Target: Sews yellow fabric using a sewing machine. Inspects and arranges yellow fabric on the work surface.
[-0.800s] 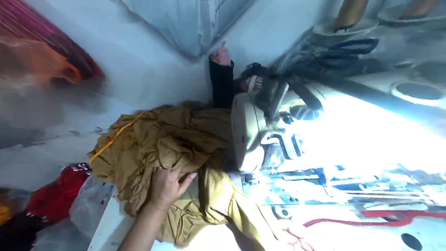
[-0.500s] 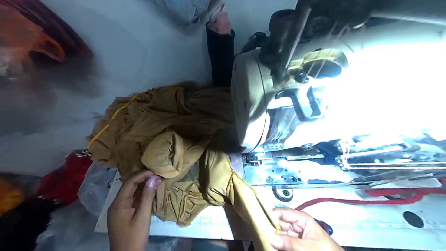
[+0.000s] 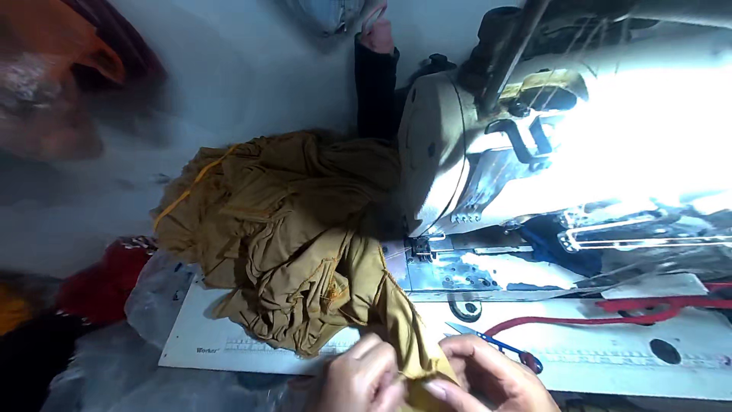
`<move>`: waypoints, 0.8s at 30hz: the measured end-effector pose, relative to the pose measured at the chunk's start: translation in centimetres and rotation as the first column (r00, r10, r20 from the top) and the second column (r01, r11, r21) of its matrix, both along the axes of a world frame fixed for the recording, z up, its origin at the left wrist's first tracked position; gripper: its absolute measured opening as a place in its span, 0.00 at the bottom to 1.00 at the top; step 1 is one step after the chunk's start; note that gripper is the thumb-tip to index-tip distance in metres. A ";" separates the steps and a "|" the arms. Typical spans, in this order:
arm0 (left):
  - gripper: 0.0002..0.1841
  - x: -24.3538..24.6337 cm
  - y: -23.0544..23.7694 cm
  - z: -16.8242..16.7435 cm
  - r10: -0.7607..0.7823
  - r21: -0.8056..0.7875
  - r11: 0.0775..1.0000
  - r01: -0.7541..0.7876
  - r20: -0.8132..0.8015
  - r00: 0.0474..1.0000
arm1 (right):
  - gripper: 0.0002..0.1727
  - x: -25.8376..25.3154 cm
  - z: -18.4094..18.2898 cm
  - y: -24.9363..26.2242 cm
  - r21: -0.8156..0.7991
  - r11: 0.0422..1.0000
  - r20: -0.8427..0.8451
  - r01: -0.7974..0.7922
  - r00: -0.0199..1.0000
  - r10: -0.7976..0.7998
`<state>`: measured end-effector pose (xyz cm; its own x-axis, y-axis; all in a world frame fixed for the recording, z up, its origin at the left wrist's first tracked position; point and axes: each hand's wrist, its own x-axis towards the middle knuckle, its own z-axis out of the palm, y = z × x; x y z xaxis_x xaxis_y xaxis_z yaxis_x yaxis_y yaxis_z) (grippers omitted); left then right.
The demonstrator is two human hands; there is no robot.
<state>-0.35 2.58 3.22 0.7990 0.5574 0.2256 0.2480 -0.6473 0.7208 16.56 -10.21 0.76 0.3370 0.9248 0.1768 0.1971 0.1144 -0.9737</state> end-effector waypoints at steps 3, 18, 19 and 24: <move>0.08 -1.4 0.1 0.3 0.307 0.149 0.935 -0.320 0.103 0.946 | 0.14 -0.4 -0.9 -0.4 -0.011 0.979 0.130 0.204 0.971 -0.201; 0.06 -1.2 3.8 0.3 0.258 -0.858 0.487 0.164 0.321 0.911 | 0.07 1.1 -2.7 3.4 0.171 0.979 -0.890 -0.115 0.408 0.203; 0.05 -1.1 4.1 0.2 0.252 -0.844 0.522 0.122 0.289 0.924 | 0.07 1.1 -2.9 3.4 0.141 0.984 -0.888 -0.107 0.425 0.174; 0.14 -1.7 4.1 -0.2 0.126 -0.654 0.746 0.127 0.326 0.937 | 0.15 1.0 -1.8 2.6 0.108 0.994 -0.582 -0.023 0.809 0.082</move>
<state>-2.07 6.70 3.01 0.7458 0.6643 0.0499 -0.0843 0.0197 0.9962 17.53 -7.59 -1.01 0.3554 0.9335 0.0469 -0.4146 0.2024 -0.8872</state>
